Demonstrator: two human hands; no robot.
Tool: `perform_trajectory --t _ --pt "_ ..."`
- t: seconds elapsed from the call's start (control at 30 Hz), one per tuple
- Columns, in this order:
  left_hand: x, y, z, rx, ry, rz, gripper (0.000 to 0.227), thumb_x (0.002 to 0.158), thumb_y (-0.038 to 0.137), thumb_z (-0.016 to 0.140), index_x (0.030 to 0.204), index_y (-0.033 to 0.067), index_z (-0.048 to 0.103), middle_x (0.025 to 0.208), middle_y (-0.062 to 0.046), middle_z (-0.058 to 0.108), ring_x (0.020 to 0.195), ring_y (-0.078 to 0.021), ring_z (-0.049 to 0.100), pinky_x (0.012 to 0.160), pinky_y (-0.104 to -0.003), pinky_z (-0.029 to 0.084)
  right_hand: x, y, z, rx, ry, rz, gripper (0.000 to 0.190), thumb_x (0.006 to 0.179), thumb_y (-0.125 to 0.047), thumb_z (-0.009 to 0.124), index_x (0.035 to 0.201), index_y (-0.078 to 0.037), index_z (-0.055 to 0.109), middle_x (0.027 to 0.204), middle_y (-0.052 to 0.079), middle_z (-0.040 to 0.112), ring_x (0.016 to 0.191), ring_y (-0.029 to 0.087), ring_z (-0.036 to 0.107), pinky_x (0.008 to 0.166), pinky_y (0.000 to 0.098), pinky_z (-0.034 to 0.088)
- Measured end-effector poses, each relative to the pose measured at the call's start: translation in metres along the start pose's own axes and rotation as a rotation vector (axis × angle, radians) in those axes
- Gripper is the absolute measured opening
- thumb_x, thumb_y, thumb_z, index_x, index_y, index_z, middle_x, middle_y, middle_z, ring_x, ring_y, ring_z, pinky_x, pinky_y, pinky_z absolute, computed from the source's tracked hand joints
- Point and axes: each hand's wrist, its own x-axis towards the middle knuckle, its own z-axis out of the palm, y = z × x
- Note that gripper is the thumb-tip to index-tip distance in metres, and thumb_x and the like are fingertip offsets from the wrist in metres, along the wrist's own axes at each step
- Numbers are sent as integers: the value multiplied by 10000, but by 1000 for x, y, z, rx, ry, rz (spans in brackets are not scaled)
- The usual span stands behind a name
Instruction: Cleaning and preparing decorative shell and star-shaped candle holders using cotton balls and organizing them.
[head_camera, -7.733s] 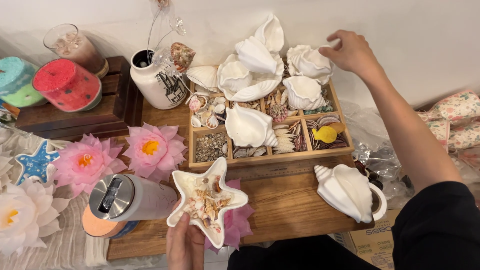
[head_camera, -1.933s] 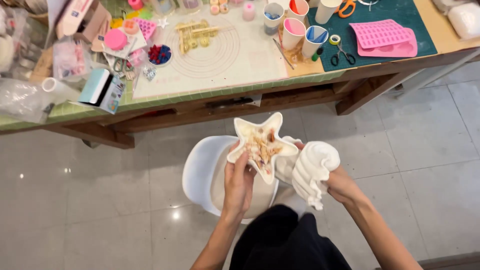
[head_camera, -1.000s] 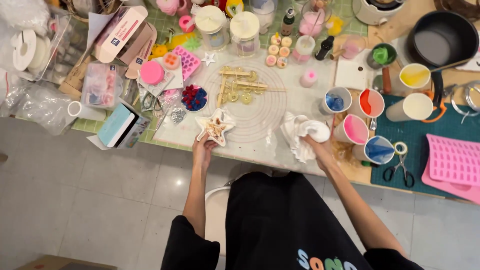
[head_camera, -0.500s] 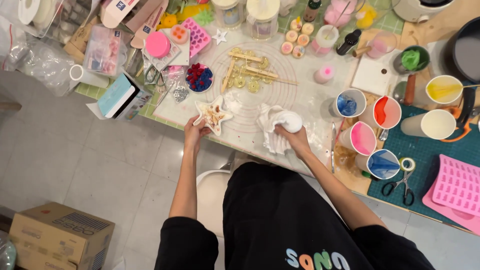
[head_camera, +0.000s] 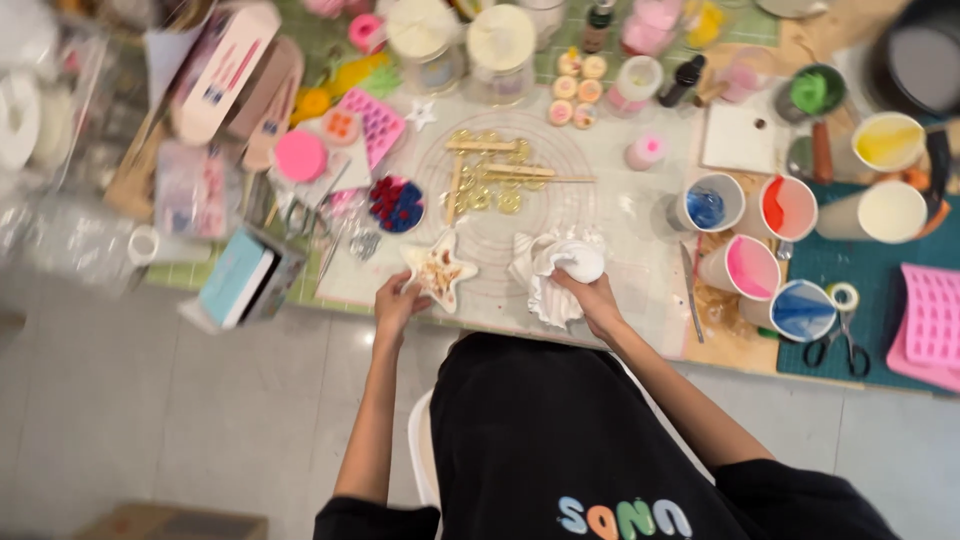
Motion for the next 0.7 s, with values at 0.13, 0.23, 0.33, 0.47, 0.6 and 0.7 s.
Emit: perform_trajectory --t 0.13,0.23,0.33,0.47,0.6,0.7 --pt "-36 72 1 427 29 -67 393 906 149 684 1298 119 677 1073 -146 686 724 -257 745 666 -345 580 -13 -19 -6 94 111 33 482 858 -156 794 1284 -19 616 1162 66 733 1055 169 716 914 341 580" --pt "-37 92 -12 920 202 513 305 868 197 783 1160 109 782 1033 -173 676 869 -298 679 767 -377 530 -17 -31 -22 184 200 -32 487 894 -155 793 1315 -14 594 1172 88 711 1028 197 707 877 371 583" --pt "-63 157 3 709 67 162 285 953 220 663 1209 110 721 992 -89 733 782 -219 682 778 -329 519 -7 -27 -51 325 264 -65 473 919 -178 764 1339 -38 596 1190 73 702 1022 189 706 847 363 597" --pt "-68 188 14 611 -60 414 246 940 175 664 1155 77 733 1057 -71 684 756 -180 648 713 -316 525 20 -3 -83 288 388 69 442 924 -193 695 1334 -76 581 1180 59 707 997 189 718 775 364 616" --pt "-51 192 27 559 -183 472 224 945 148 675 1147 72 736 1019 -56 708 715 -144 616 652 -299 520 46 15 -94 52 490 34 493 885 -134 704 1341 -85 523 1190 66 681 1000 198 711 747 375 621" --pt "-50 198 37 562 -289 466 201 974 130 652 1138 75 754 966 -54 736 682 -131 601 630 -289 503 58 27 -99 -69 555 -3 546 866 -140 742 1350 -64 501 1215 90 667 1001 205 703 735 368 609"
